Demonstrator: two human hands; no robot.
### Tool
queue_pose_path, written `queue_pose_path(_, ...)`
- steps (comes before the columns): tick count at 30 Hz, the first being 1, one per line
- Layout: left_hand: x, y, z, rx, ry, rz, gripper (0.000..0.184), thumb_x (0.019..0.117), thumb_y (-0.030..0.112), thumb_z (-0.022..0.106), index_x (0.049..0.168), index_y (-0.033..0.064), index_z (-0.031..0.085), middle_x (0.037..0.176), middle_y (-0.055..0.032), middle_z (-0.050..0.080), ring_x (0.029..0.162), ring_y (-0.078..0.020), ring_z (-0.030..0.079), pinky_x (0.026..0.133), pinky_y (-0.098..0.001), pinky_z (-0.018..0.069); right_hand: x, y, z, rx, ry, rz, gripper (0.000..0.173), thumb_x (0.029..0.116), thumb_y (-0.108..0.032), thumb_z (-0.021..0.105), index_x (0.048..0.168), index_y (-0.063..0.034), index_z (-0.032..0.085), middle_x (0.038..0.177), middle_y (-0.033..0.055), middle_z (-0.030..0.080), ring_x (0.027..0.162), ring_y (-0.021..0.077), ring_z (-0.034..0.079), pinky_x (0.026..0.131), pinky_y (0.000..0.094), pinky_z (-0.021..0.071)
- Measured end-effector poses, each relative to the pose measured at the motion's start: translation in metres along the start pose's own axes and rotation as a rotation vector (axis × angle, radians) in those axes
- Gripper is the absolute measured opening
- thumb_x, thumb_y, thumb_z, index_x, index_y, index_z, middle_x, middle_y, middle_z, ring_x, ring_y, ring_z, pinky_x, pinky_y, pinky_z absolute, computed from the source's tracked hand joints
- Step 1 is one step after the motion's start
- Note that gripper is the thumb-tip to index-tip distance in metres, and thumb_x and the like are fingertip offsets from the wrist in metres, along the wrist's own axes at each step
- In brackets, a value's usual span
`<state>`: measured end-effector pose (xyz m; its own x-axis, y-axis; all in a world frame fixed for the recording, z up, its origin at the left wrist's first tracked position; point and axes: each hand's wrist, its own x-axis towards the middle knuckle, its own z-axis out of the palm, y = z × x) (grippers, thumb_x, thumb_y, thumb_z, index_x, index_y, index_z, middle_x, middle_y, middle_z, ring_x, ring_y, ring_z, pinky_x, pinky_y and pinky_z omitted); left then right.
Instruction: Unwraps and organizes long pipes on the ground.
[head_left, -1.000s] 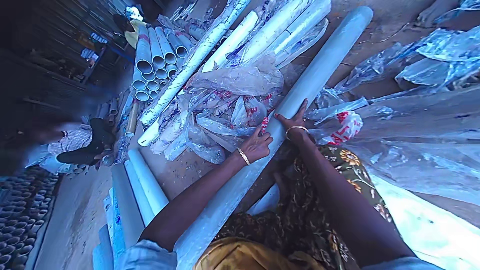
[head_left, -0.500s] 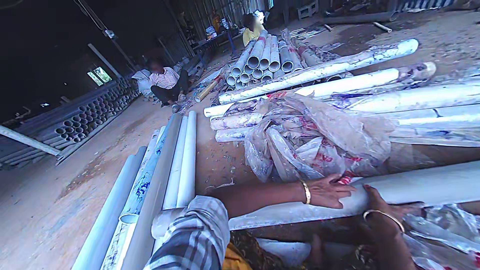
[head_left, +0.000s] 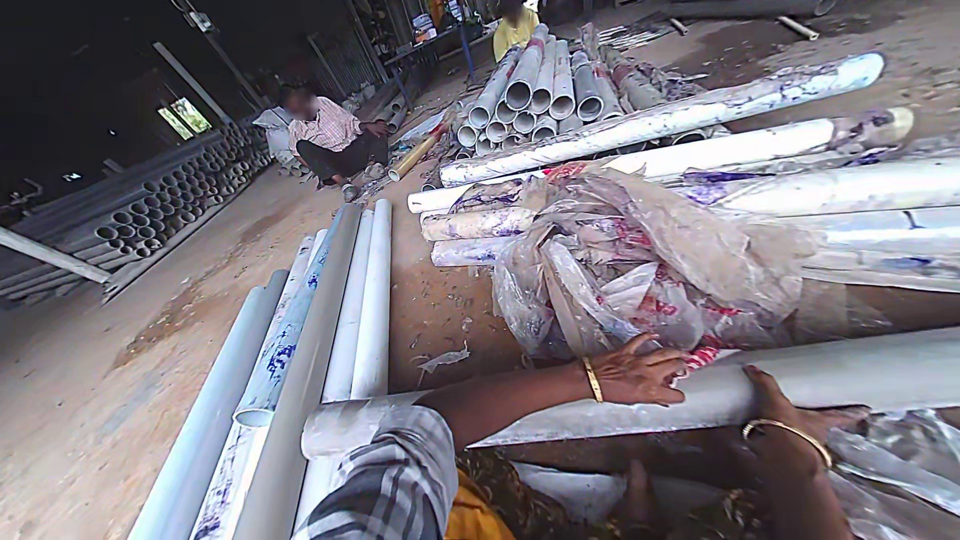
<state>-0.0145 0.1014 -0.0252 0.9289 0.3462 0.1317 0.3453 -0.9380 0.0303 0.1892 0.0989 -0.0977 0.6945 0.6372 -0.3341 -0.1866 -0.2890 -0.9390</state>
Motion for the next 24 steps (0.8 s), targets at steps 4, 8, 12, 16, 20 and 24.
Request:
queue_pose_path(4, -0.002, -0.002, 0.003, -0.021, 0.029, -0.024, 0.026, 0.1027, 0.021, 0.059, 0.117, 0.0102, 0.078, 0.139, -0.0236, 0.062, 0.142, -0.0444, 0.047, 0.118, -0.0641, 0.0269, 0.005, 0.003, 0.000, -0.009, 0.008, -0.019, 0.125, 0.0844, -0.020, 0.082, 0.162, -0.0076, -0.015, 0.171, 0.0184, 0.006, 0.157, 0.0214, 0.018, 0.124, 0.0309, 0.0233)
queue_pose_path(8, -0.003, -0.002, 0.000, -0.062, 0.002, -0.039, 0.026, 0.1026, 0.022, 0.059, 0.115, 0.0097, 0.079, 0.141, -0.0241, 0.061, 0.143, -0.0451, 0.045, 0.119, -0.0643, 0.0242, 0.000, -0.001, 0.000, -0.018, -0.001, -0.016, 0.125, 0.0858, -0.021, 0.081, 0.161, -0.0070, -0.017, 0.171, 0.0187, 0.004, 0.158, 0.0205, 0.016, 0.124, 0.0295, 0.0220)
queue_pose_path(12, -0.003, -0.004, 0.004, -0.063, 0.015, -0.032, 0.025, 0.1018, 0.023, 0.061, 0.114, 0.0105, 0.079, 0.138, -0.0236, 0.063, 0.142, -0.0454, 0.047, 0.119, -0.0624, 0.0262, -0.001, -0.003, -0.002, -0.015, 0.006, -0.013, 0.124, 0.0858, -0.019, 0.081, 0.162, -0.0067, -0.016, 0.172, 0.0184, 0.003, 0.158, 0.0206, 0.016, 0.124, 0.0291, 0.0213)
queue_pose_path(16, -0.005, -0.005, 0.004, -0.086, 0.031, -0.040, 0.025, 0.1001, 0.023, 0.064, 0.114, 0.0086, 0.079, 0.137, -0.0255, 0.062, 0.141, -0.0464, 0.047, 0.118, -0.0614, 0.0300, -0.001, -0.003, 0.000, 0.018, 0.018, -0.013, 0.123, 0.0857, -0.018, 0.081, 0.162, -0.0064, -0.015, 0.172, 0.0182, 0.004, 0.158, 0.0187, 0.016, 0.124, 0.0272, 0.0217)
queue_pose_path(20, -0.007, -0.009, 0.002, -0.154, 0.036, -0.094, 0.027, 0.1011, 0.025, 0.062, 0.116, 0.0091, 0.078, 0.142, -0.0289, 0.057, 0.142, -0.0476, 0.045, 0.118, -0.0619, 0.0292, -0.008, -0.007, 0.007, 0.076, 0.034, 0.077, 0.119, 0.0894, -0.025, 0.081, 0.161, -0.0016, -0.011, 0.169, 0.0231, 0.010, 0.156, 0.0221, 0.021, 0.124, 0.0293, 0.0233)
queue_pose_path(24, -0.009, -0.016, 0.007, -0.161, 0.018, -0.135, 0.027, 0.1028, 0.025, 0.059, 0.111, 0.0066, 0.078, 0.136, -0.0281, 0.061, 0.140, -0.0448, 0.048, 0.116, -0.0580, 0.0332, -0.003, 0.000, 0.007, 0.058, -0.003, 0.140, 0.122, 0.0861, -0.023, 0.084, 0.161, -0.0004, -0.009, 0.165, 0.0278, 0.021, 0.151, 0.0301, 0.033, 0.121, 0.0385, 0.0310)
